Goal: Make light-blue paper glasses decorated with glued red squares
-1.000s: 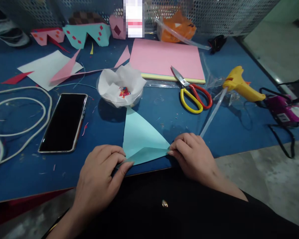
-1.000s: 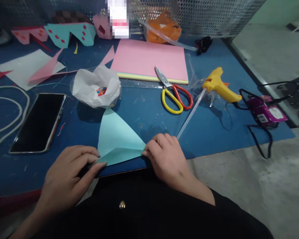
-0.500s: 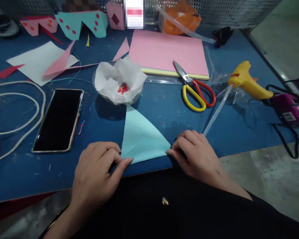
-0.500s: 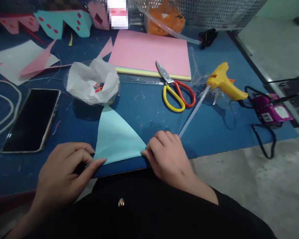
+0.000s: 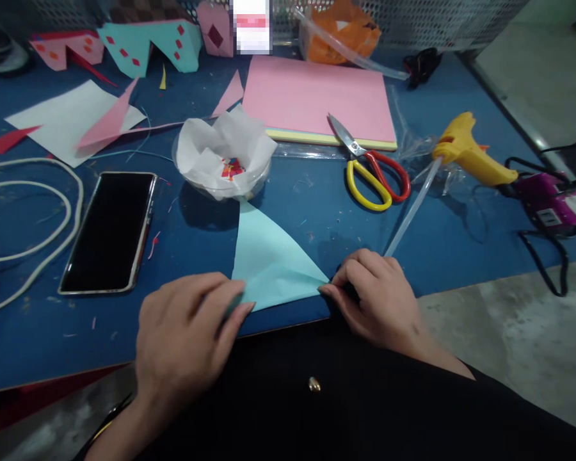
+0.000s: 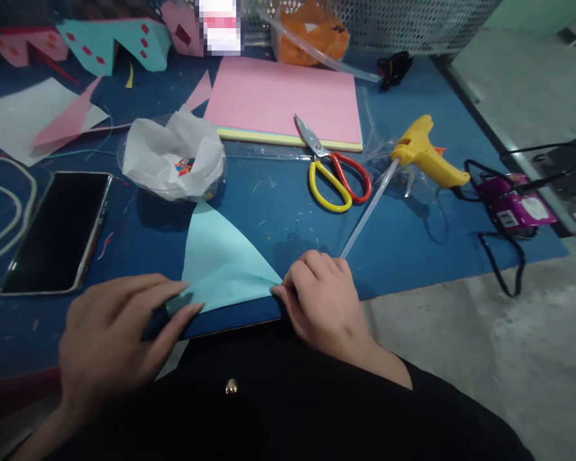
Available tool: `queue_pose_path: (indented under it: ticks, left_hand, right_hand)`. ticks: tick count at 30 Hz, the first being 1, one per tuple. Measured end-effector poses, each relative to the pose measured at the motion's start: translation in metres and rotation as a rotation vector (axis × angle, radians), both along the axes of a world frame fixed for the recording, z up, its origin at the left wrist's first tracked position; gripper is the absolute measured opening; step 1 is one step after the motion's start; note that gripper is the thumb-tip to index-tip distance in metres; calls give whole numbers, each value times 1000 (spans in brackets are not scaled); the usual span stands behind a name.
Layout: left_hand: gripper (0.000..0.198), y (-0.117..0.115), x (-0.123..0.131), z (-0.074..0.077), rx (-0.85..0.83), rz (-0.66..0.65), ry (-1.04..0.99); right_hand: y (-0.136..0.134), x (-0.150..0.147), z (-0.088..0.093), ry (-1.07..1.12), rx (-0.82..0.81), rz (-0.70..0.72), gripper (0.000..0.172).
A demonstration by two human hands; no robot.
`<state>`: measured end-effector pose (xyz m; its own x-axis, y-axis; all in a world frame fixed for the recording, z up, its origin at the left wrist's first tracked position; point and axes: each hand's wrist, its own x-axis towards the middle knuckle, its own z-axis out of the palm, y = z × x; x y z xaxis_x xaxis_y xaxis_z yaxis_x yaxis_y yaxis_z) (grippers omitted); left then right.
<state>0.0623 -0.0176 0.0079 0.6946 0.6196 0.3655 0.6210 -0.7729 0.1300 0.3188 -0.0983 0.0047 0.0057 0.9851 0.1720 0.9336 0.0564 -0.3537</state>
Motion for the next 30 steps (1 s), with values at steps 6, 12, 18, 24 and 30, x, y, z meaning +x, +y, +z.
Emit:
queue_pose_path:
  ticks: [6, 12, 18, 24, 30]
  left_hand:
    - [40, -6, 22, 9, 84, -346, 141]
    - [45, -8, 26, 10, 96, -331, 247]
    - [48, -11, 25, 10, 144, -336, 247]
    - [35, -12, 29, 9, 195, -340, 214]
    - [31, -20, 23, 9, 218, -328, 203]
  right_hand:
    - [2, 1, 5, 10, -44, 13, 21]
    - [0, -2, 12, -81, -40, -27, 21]
    - [-15, -2, 14, -275, 266, -20, 8]
    - [-21, -15, 4, -146, 169, 499, 39]
    - [-27, -11, 0, -257, 147, 535, 46]
